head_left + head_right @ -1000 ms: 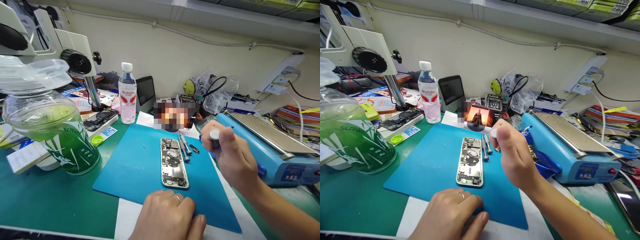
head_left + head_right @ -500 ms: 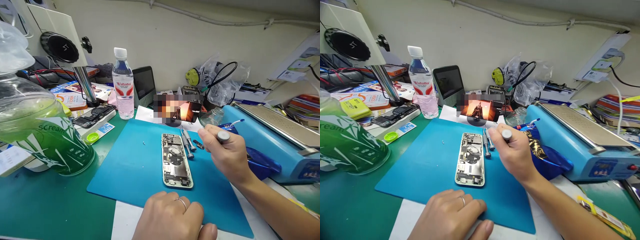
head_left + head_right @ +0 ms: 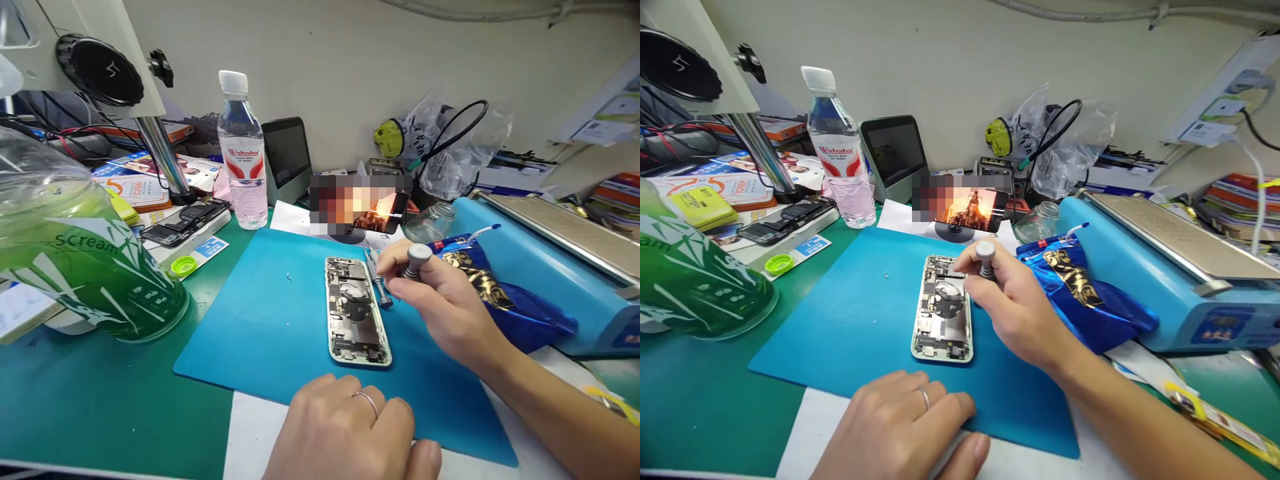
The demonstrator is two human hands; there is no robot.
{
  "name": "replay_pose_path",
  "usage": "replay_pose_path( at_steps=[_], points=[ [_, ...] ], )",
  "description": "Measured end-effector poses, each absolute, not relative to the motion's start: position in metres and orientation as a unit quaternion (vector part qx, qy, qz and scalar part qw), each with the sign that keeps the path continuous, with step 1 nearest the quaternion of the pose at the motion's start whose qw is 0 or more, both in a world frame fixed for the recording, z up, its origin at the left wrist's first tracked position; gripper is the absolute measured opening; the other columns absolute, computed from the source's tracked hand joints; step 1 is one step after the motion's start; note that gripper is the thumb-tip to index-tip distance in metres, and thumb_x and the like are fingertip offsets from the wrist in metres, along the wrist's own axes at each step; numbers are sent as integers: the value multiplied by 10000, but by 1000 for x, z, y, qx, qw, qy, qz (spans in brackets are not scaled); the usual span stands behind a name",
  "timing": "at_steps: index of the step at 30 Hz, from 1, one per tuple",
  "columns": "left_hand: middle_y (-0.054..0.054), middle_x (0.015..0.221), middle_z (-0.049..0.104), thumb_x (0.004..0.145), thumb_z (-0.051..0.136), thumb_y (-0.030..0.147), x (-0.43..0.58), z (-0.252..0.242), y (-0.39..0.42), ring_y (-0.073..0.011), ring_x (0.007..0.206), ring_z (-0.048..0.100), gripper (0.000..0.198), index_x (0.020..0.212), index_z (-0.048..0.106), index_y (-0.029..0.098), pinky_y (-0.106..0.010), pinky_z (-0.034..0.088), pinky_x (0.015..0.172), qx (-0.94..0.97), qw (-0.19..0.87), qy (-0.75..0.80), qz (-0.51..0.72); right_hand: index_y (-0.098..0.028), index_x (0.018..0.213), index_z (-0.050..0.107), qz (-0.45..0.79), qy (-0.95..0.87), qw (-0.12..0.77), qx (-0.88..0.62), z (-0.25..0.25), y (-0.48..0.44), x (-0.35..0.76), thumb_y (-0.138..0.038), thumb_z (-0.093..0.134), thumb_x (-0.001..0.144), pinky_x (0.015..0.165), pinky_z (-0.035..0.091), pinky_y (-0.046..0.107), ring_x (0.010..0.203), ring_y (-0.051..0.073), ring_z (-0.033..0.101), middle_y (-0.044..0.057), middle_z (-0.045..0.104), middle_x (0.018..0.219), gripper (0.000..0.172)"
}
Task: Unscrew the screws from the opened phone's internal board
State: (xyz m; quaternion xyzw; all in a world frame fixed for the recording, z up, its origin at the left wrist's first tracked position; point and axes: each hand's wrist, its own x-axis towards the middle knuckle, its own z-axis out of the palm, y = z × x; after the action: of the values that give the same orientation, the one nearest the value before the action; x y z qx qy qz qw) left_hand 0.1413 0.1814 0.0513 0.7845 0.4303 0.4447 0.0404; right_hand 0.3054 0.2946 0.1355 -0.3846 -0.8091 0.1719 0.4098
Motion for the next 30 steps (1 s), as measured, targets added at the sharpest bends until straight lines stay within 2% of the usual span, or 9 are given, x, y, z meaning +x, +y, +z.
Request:
replay_pose_path(
  at_steps=[4,9,14,17,20,22,24,30],
  points=[
    [57,634,587,807,711,218,146,51,178,-177,545,579,199,749,532,283,-419,344,534,773,35,438,457,-290,1203,795,123,-854,375,-340,130,296,310,-144,616,1093,884,653,335,1003,209,795,39,812,1113,256],
    [62,632,582,736,753,198,147,52,179,-177,539,567,239,746,529,281,-420,319,539,770,47,438,462,-293,1392,804,19,-882,346,-320,130,319,335,-106,644,1103,1077,661,424,1229,265,802,98,827,1340,380],
    [82,640,574,747,751,185,141,58,180,-152,534,560,242,755,527,275,-403,307,532,779,62,425,457,-307,1406,815,-48,-904,303,-298,137,346,361,-112,606,1115,1154,642,542,1352,325,769,111,840,1412,408],
    [85,658,588,826,690,187,136,61,180,-151,554,586,177,778,547,280,-402,341,547,792,66,415,443,-315,1374,831,-52,-926,242,-284,140,353,370,-116,587,1116,1181,636,576,1359,321,768,86,856,1418,407],
    [79,675,608,911,619,199,131,62,180,-158,575,609,146,801,574,284,-402,364,553,806,61,406,426,-323,1301,874,-62,-935,184,-296,139,357,379,-90,550,1089,1214,606,632,1482,352,675,86,799,1529,452],
    [76,678,616,948,596,203,129,62,180,-163,575,611,161,811,585,286,-400,369,551,814,61,403,414,-334,1248,902,-77,-931,163,-317,138,359,384,-81,538,1060,1222,575,684,1538,393,592,100,728,1601,482],
    [78,676,616,976,583,203,128,63,180,-166,571,609,165,836,610,286,-393,375,546,820,67,403,402,-347,1217,917,-89,-924,145,-344,139,360,388,-100,535,1051,1196,570,704,1515,423,563,123,684,1599,484],
    [87,689,633,1028,562,221,122,67,181,-167,579,626,157,982,701,279,-371,402,536,836,80,397,370,-303,1296,899,-79,-906,92,-405,149,357,392,-175,491,1074,931,638,575,1284,417,669,192,686,1428,482]
  ],
)
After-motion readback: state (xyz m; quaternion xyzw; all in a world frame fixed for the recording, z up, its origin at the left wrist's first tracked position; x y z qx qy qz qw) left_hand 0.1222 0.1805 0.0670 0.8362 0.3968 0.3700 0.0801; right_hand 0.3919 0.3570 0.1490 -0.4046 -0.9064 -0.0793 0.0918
